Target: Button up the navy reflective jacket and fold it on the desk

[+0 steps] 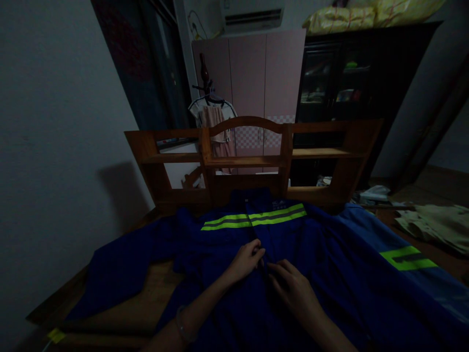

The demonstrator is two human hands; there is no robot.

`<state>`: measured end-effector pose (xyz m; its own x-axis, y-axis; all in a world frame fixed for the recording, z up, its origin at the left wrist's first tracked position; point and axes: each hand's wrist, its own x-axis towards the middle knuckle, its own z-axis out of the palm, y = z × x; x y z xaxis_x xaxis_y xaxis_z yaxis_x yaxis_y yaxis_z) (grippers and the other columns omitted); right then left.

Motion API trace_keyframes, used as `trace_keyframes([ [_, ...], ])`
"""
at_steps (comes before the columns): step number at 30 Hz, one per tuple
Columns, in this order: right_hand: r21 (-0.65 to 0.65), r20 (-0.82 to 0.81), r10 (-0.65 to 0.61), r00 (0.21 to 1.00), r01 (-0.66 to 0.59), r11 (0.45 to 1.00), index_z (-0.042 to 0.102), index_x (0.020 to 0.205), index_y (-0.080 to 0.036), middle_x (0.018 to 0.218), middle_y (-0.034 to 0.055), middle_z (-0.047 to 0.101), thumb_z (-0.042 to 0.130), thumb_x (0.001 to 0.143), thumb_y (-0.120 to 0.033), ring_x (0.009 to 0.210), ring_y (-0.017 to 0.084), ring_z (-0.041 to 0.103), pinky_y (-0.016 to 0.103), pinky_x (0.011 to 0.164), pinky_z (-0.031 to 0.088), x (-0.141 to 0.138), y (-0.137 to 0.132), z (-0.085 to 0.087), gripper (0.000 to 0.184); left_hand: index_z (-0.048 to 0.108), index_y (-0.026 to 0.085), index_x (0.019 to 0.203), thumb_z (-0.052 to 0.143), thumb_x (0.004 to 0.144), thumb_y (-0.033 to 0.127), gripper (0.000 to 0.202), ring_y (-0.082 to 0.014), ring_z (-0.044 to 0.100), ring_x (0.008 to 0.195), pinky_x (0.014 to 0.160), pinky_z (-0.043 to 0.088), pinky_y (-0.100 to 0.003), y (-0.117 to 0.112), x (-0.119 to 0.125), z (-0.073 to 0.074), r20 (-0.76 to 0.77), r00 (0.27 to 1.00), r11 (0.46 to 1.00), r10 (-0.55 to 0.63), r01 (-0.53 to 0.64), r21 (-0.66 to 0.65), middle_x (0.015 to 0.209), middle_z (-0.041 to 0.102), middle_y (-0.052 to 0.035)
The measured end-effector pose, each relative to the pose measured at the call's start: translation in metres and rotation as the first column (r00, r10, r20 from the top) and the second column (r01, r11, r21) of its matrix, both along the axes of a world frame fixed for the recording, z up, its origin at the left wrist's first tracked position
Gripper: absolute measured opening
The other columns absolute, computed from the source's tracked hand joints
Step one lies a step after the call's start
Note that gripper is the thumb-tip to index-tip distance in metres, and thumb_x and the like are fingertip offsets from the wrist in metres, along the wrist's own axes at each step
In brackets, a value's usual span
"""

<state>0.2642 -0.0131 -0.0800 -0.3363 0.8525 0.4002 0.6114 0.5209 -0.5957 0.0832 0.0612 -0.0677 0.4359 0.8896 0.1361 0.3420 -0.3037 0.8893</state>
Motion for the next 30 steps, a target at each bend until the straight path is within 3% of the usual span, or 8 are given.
trace_keyframes([
  [8, -0.071, -0.095, 0.031, 0.995, -0.038, 0.997, 0.061, 0.117, -0.022, 0.098, 0.0050, 0.053, 0.037, 0.100, -0.024, 0.087, 0.018, 0.055, 0.025, 0.079, 0.042, 0.001, 0.005, 0.007, 0.029, 0.042, 0.017, 0.084, 0.038, 0.092, 0.039, 0.024, -0.0095, 0.051, 0.061, 0.055, 0.035, -0.018, -0.004, 0.002, 0.013, -0.007, 0.995, 0.994, -0.102, 0.102, -0.037, 0.072, 0.060, 0.0003],
  [14, -0.170, -0.332, -0.001, 0.943, -0.059, 0.984, 0.061, 0.121, -0.019, 0.101, 0.0059, 0.057, 0.044, 0.095, -0.035, 0.096, 0.022, 0.052, 0.028, 0.081, 0.042, 0.008, 0.017, -0.003, 0.035, 0.050, 0.016, 0.091, 0.050, 0.085, 0.039, 0.024, -0.0121, 0.055, 0.068, 0.059, 0.039, -0.020, -0.003, -0.009, 0.006, -0.101, 0.995, 0.995, 0.004, -0.014, -0.097, 0.078, 0.059, -0.0006],
  [16, -0.302, -0.500, -0.048, 0.865, -0.122, 0.945, 0.059, 0.124, -0.018, 0.085, 0.0039, 0.057, 0.050, 0.091, -0.043, 0.075, 0.019, 0.054, 0.024, 0.062, 0.043, 0.013, 0.022, -0.006, 0.042, 0.055, 0.015, 0.096, 0.060, 0.077, 0.040, 0.031, -0.0141, 0.056, 0.074, 0.060, 0.039, -0.021, -0.005, -0.015, 0.006, -0.178, 0.983, 0.995, -0.040, 0.022, -0.102, 0.084, 0.060, -0.0019],
  [18, -0.445, -0.624, -0.120, 0.772, -0.225, 0.867, 0.058, 0.125, -0.016, 0.065, -0.0009, 0.048, 0.056, 0.087, -0.049, 0.052, 0.013, 0.043, 0.019, 0.046, 0.031, 0.018, 0.027, -0.005, 0.050, 0.057, 0.015, 0.096, 0.065, 0.073, 0.038, 0.034, -0.0154, 0.056, 0.076, 0.061, 0.039, -0.021, -0.007, -0.019, 0.006, -0.252, 0.964, 0.994, -0.084, 0.064, -0.087, 0.087, 0.060, -0.0026],
  [20, -0.520, -0.689, -0.182, 0.701, -0.305, 0.798, 0.059, 0.121, -0.014, 0.058, -0.0035, 0.041, 0.062, 0.083, -0.052, 0.046, 0.010, 0.034, 0.018, 0.043, 0.023, 0.022, 0.031, -0.001, 0.054, 0.059, 0.015, 0.095, 0.065, 0.071, 0.033, 0.030, -0.0159, 0.055, 0.079, 0.063, 0.038, -0.022, -0.010, -0.020, 0.006, -0.321, 0.945, 0.998, -0.057, 0.054, -0.016, 0.091, 0.059, -0.0034],
  [23, -0.541, -0.724, -0.210, 0.657, -0.351, 0.764, 0.061, 0.116, -0.013, 0.059, -0.0034, 0.040, 0.068, 0.080, -0.051, 0.047, 0.009, 0.034, 0.017, 0.044, 0.021, 0.025, 0.035, 0.008, 0.053, 0.059, 0.017, 0.097, 0.060, 0.072, 0.024, 0.026, -0.0168, 0.053, 0.084, 0.070, 0.040, -0.023, -0.013, -0.018, 0.003, -0.373, 0.928, 0.994, 0.015, 0.026, 0.105, 0.094, 0.058, -0.0046],
  [27, -0.530, -0.691, -0.169, 0.703, -0.334, 0.779, 0.063, 0.113, -0.012, 0.060, -0.0017, 0.045, 0.068, 0.081, -0.050, 0.051, 0.010, 0.039, 0.017, 0.046, 0.025, 0.026, 0.037, 0.015, 0.050, 0.060, 0.017, 0.097, 0.051, 0.073, 0.013, 0.026, -0.0190, 0.054, 0.089, 0.076, 0.040, -0.026, -0.014, -0.014, -0.001, -0.375, 0.926, 0.986, 0.035, 0.030, 0.166, 0.095, 0.059, -0.0063],
  [30, -0.485, -0.653, -0.091, 0.751, -0.324, 0.812, 0.063, 0.112, -0.011, 0.061, -0.0005, 0.048, 0.065, 0.083, -0.051, 0.054, 0.012, 0.043, 0.018, 0.049, 0.030, 0.027, 0.044, 0.020, 0.049, 0.058, 0.016, 0.091, 0.046, 0.074, 0.009, 0.022, -0.0183, 0.056, 0.086, 0.074, 0.040, -0.025, -0.013, -0.010, 0.005, -0.292, 0.955, 0.978, 0.057, 0.006, 0.211, 0.091, 0.061, -0.0059],
])
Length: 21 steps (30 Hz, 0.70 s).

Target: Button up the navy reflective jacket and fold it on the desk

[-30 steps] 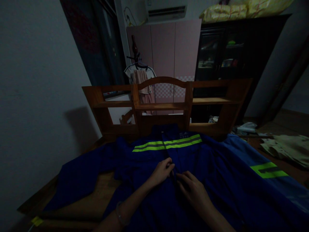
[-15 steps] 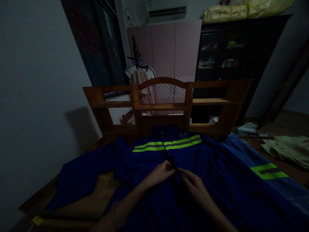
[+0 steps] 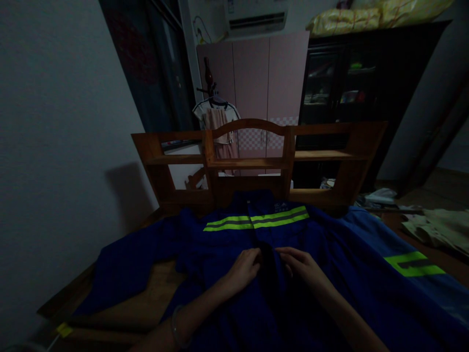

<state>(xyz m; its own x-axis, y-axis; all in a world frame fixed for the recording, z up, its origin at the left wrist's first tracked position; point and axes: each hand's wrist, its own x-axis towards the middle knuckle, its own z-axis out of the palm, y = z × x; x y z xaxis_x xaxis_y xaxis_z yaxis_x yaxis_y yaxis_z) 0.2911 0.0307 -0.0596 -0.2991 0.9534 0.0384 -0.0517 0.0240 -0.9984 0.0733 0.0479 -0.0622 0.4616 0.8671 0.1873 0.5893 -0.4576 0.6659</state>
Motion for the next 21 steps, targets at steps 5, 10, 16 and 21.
trace_keyframes([
  [5, 0.188, 0.109, 0.039, 0.993, -0.060, 0.980, 0.065, 0.108, -0.011, 0.064, 0.0005, 0.052, 0.061, 0.085, -0.050, 0.057, 0.014, 0.049, 0.020, 0.053, 0.035, 0.001, 0.025, 0.015, 0.046, 0.057, 0.016, 0.086, 0.042, 0.079, 0.011, 0.017, -0.0152, 0.058, 0.078, 0.069, 0.040, -0.023, 0.016, 0.013, 0.023, 0.186, 0.978, 0.990, 0.089, -0.107, 0.087, 0.084, 0.062, -0.0029],
  [10, 0.337, 0.306, -0.050, 0.951, -0.059, 0.939, 0.069, 0.103, -0.013, 0.078, 0.0039, 0.061, 0.059, 0.086, -0.046, 0.068, 0.018, 0.056, 0.022, 0.056, 0.041, -0.001, 0.049, 0.013, 0.038, 0.061, 0.014, 0.084, 0.049, 0.079, 0.018, 0.013, -0.0154, 0.062, 0.074, 0.066, 0.045, -0.022, 0.036, 0.019, 0.018, 0.364, 0.916, 0.985, 0.171, -0.156, -0.069, 0.080, 0.064, -0.0038],
  [16, 0.321, 0.363, -0.009, 0.932, -0.116, 0.940, 0.071, 0.100, -0.014, 0.080, 0.0039, 0.064, 0.059, 0.087, -0.042, 0.064, 0.018, 0.058, 0.021, 0.053, 0.041, -0.006, 0.060, 0.001, 0.033, 0.063, 0.011, 0.087, 0.059, 0.076, 0.024, 0.017, -0.0175, 0.065, 0.075, 0.068, 0.051, -0.025, 0.049, 0.007, -0.006, 0.487, 0.861, 0.969, 0.147, -0.027, -0.245, 0.083, 0.066, -0.0061],
  [21, 0.256, 0.406, 0.024, 0.913, -0.139, 0.957, 0.070, 0.089, -0.013, 0.071, 0.0028, 0.062, 0.060, 0.085, -0.044, 0.058, 0.017, 0.058, 0.020, 0.049, 0.041, -0.013, 0.076, -0.001, 0.033, 0.064, 0.009, 0.089, 0.063, 0.072, 0.021, 0.020, -0.0183, 0.065, 0.077, 0.071, 0.052, -0.026, 0.053, 0.002, -0.016, 0.509, 0.846, 0.955, 0.162, -0.003, -0.298, 0.085, 0.067, -0.0076],
])
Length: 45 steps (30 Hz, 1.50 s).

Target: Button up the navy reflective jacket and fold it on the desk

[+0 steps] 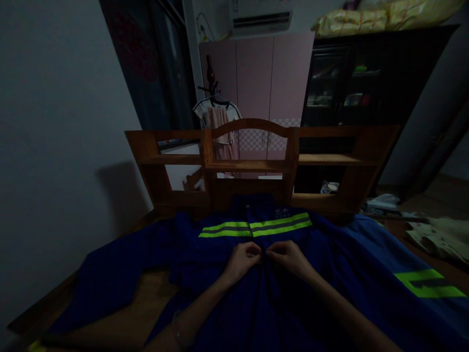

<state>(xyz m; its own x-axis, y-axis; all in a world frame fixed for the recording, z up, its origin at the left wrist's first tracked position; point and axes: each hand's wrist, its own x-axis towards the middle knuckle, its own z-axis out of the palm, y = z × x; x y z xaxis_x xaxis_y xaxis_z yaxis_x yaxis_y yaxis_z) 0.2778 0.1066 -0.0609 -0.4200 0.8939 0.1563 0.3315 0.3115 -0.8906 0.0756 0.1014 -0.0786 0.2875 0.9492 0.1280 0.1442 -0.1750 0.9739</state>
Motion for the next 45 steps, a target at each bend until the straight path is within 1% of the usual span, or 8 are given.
trace_keyframes([
  [6, -0.201, -0.200, 0.023, 0.980, -0.064, 0.977, 0.062, 0.087, -0.011, 0.067, 0.0021, 0.057, 0.066, 0.078, -0.052, 0.053, 0.014, 0.054, 0.018, 0.045, 0.043, -0.004, 0.008, -0.015, 0.042, 0.067, 0.011, 0.087, 0.064, 0.073, 0.022, 0.018, -0.0171, 0.065, 0.074, 0.069, 0.050, -0.024, -0.004, 0.006, -0.001, -0.029, 0.996, 0.997, 0.079, -0.078, 0.018, 0.081, 0.068, -0.0064],
  [11, -0.217, -0.273, 0.027, 0.962, -0.088, 0.972, 0.060, 0.084, -0.011, 0.070, 0.0034, 0.058, 0.073, 0.074, -0.052, 0.052, 0.013, 0.052, 0.018, 0.045, 0.042, -0.002, 0.009, -0.021, 0.044, 0.069, 0.014, 0.084, 0.061, 0.076, 0.022, 0.014, -0.0160, 0.065, 0.077, 0.070, 0.048, -0.021, -0.013, 0.012, 0.010, -0.085, 0.982, 0.982, 0.166, -0.157, 0.105, 0.082, 0.068, -0.0037],
  [15, -0.220, -0.305, 0.067, 0.950, -0.139, 0.965, 0.059, 0.085, -0.011, 0.070, 0.0030, 0.057, 0.073, 0.075, -0.047, 0.053, 0.014, 0.053, 0.019, 0.045, 0.042, -0.002, 0.010, -0.027, 0.040, 0.068, 0.014, 0.086, 0.062, 0.078, 0.029, 0.018, -0.0173, 0.065, 0.078, 0.071, 0.049, -0.023, -0.013, 0.010, 0.011, -0.059, 0.990, 0.990, 0.128, -0.124, 0.066, 0.084, 0.068, -0.0047],
  [19, -0.130, -0.218, 0.084, 0.972, -0.114, 0.985, 0.059, 0.085, -0.013, 0.072, 0.0023, 0.058, 0.068, 0.082, -0.039, 0.056, 0.015, 0.054, 0.019, 0.047, 0.041, -0.003, 0.005, -0.024, 0.028, 0.066, 0.011, 0.087, 0.060, 0.080, 0.044, 0.035, -0.0198, 0.064, 0.076, 0.066, 0.049, -0.026, -0.010, 0.009, 0.009, 0.029, 0.996, 0.990, 0.084, -0.080, -0.119, 0.083, 0.067, -0.0079],
  [24, 0.097, -0.061, 0.075, 0.995, -0.069, 0.993, 0.064, 0.087, -0.016, 0.078, 0.0008, 0.061, 0.065, 0.087, -0.027, 0.069, 0.016, 0.057, 0.020, 0.057, 0.041, -0.004, -0.003, -0.012, 0.011, 0.066, 0.011, 0.084, 0.068, 0.075, 0.043, 0.033, -0.0185, 0.062, 0.077, 0.068, 0.045, -0.024, -0.013, 0.007, 0.009, -0.039, 0.995, 0.995, 0.096, -0.097, -0.028, 0.083, 0.066, -0.0070],
  [33, 0.068, -0.063, 0.084, 0.994, -0.079, 0.995, 0.063, 0.089, -0.017, 0.078, -0.0006, 0.061, 0.066, 0.087, -0.025, 0.069, 0.015, 0.058, 0.020, 0.058, 0.041, -0.004, -0.004, -0.009, 0.008, 0.063, 0.009, 0.084, 0.071, 0.070, 0.034, 0.029, -0.0128, 0.055, 0.071, 0.063, 0.040, -0.021, -0.014, 0.005, 0.008, 0.071, 0.988, 0.973, 0.134, -0.117, -0.196, 0.079, 0.062, -0.0053],
  [40, 0.055, -0.102, 0.100, 0.990, -0.095, 0.994, 0.060, 0.089, -0.016, 0.079, 0.0001, 0.061, 0.061, 0.092, -0.030, 0.068, 0.015, 0.058, 0.019, 0.058, 0.042, -0.006, -0.006, -0.012, 0.013, 0.058, 0.010, 0.073, 0.069, 0.066, 0.026, 0.021, -0.0099, 0.050, 0.063, 0.060, 0.037, -0.020, -0.016, 0.006, 0.004, 0.056, 0.987, 0.976, 0.151, -0.139, -0.170, 0.069, 0.057, -0.0011],
  [45, 0.143, -0.030, 0.100, 0.995, -0.095, 0.985, 0.059, 0.093, -0.018, 0.082, -0.0009, 0.060, 0.058, 0.094, -0.028, 0.071, 0.015, 0.058, 0.019, 0.060, 0.042, -0.006, -0.012, -0.005, 0.009, 0.056, 0.010, 0.071, 0.067, 0.064, 0.021, 0.016, -0.0091, 0.049, 0.060, 0.057, 0.036, -0.019, -0.015, 0.007, 0.002, 0.025, 0.985, 0.975, 0.169, -0.164, -0.153, 0.066, 0.055, -0.0003],
])
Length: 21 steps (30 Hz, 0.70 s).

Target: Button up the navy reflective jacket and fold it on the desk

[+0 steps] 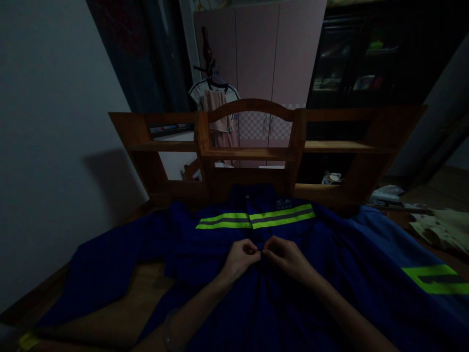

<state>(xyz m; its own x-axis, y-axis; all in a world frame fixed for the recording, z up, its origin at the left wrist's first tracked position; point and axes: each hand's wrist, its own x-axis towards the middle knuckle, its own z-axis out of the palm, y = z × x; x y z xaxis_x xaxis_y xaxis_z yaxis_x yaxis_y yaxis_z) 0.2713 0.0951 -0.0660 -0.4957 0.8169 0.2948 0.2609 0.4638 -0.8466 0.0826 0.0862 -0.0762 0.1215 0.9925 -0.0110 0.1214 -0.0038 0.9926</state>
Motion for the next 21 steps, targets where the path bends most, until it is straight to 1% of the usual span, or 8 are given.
trace_keyframes([
  [3, 0.043, 0.040, -0.025, 0.999, 0.023, 0.999, 0.059, 0.093, -0.019, 0.082, -0.0015, 0.060, 0.058, 0.094, -0.024, 0.073, 0.014, 0.058, 0.019, 0.061, 0.042, 0.0005, -0.0023, 0.0021, 0.005, 0.056, 0.010, 0.077, 0.066, 0.063, 0.017, 0.018, -0.0106, 0.054, 0.066, 0.061, 0.040, -0.019, 0.0001, 0.0011, 0.0001, 0.043, 0.999, 1.000, 0.000, 0.000, 0.005, 0.072, 0.058, -0.0021],
  [7, 0.023, 0.069, -0.003, 0.998, 0.002, 1.000, 0.059, 0.093, -0.019, 0.080, -0.0017, 0.060, 0.059, 0.091, -0.021, 0.071, 0.014, 0.059, 0.019, 0.059, 0.042, 0.0014, -0.0016, -0.0003, 0.002, 0.055, 0.011, 0.090, 0.068, 0.061, 0.014, 0.032, -0.0131, 0.058, 0.069, 0.061, 0.043, -0.020, 0.0009, 0.0013, -0.0022, 0.081, 0.997, 1.000, -0.003, 0.005, -0.023, 0.079, 0.060, -0.0039],
  [11, 0.021, 0.081, -0.034, 0.996, 0.033, 0.999, 0.059, 0.093, -0.019, 0.081, -0.0012, 0.060, 0.059, 0.089, -0.018, 0.072, 0.015, 0.059, 0.020, 0.059, 0.042, 0.0024, -0.0003, -0.0040, 0.004, 0.056, 0.011, 0.087, 0.073, 0.061, 0.018, 0.032, -0.0140, 0.060, 0.070, 0.060, 0.043, -0.020, 0.0013, -0.0018, -0.0018, 0.090, 0.995, 0.999, -0.041, 0.044, -0.030, 0.079, 0.062, -0.0058],
  [14, 0.014, 0.069, -0.041, 0.997, 0.040, 0.999, 0.058, 0.093, -0.019, 0.082, -0.0005, 0.061, 0.060, 0.087, -0.016, 0.073, 0.016, 0.059, 0.020, 0.060, 0.043, 0.0033, -0.0004, -0.0050, 0.007, 0.057, 0.011, 0.086, 0.076, 0.063, 0.026, 0.034, -0.0135, 0.060, 0.067, 0.060, 0.043, -0.020, 0.0004, -0.0030, 0.0004, 0.119, 0.991, 0.996, -0.062, 0.069, -0.053, 0.078, 0.063, -0.0060],
  [18, 0.012, 0.052, -0.032, 0.998, 0.031, 0.999, 0.058, 0.092, -0.019, 0.080, -0.0008, 0.060, 0.058, 0.087, -0.014, 0.070, 0.016, 0.059, 0.020, 0.057, 0.042, 0.0032, -0.0015, -0.0052, 0.007, 0.058, 0.011, 0.083, 0.077, 0.064, 0.037, 0.037, -0.0124, 0.058, 0.061, 0.057, 0.044, -0.021, -0.0005, -0.0007, 0.0002, 0.157, 0.987, 0.997, -0.033, 0.045, -0.070, 0.072, 0.062, -0.0047],
  [21, 0.037, 0.037, -0.039, 0.999, 0.037, 0.999, 0.058, 0.092, -0.019, 0.081, -0.0006, 0.060, 0.058, 0.088, -0.014, 0.072, 0.016, 0.058, 0.021, 0.059, 0.042, 0.0025, -0.0021, -0.0060, 0.006, 0.057, 0.010, 0.082, 0.079, 0.061, 0.038, 0.041, -0.0117, 0.058, 0.060, 0.058, 0.046, -0.022, -0.0001, 0.0015, -0.0019, 0.203, 0.979, 0.994, -0.005, 0.027, -0.103, 0.072, 0.061, -0.0035],
])
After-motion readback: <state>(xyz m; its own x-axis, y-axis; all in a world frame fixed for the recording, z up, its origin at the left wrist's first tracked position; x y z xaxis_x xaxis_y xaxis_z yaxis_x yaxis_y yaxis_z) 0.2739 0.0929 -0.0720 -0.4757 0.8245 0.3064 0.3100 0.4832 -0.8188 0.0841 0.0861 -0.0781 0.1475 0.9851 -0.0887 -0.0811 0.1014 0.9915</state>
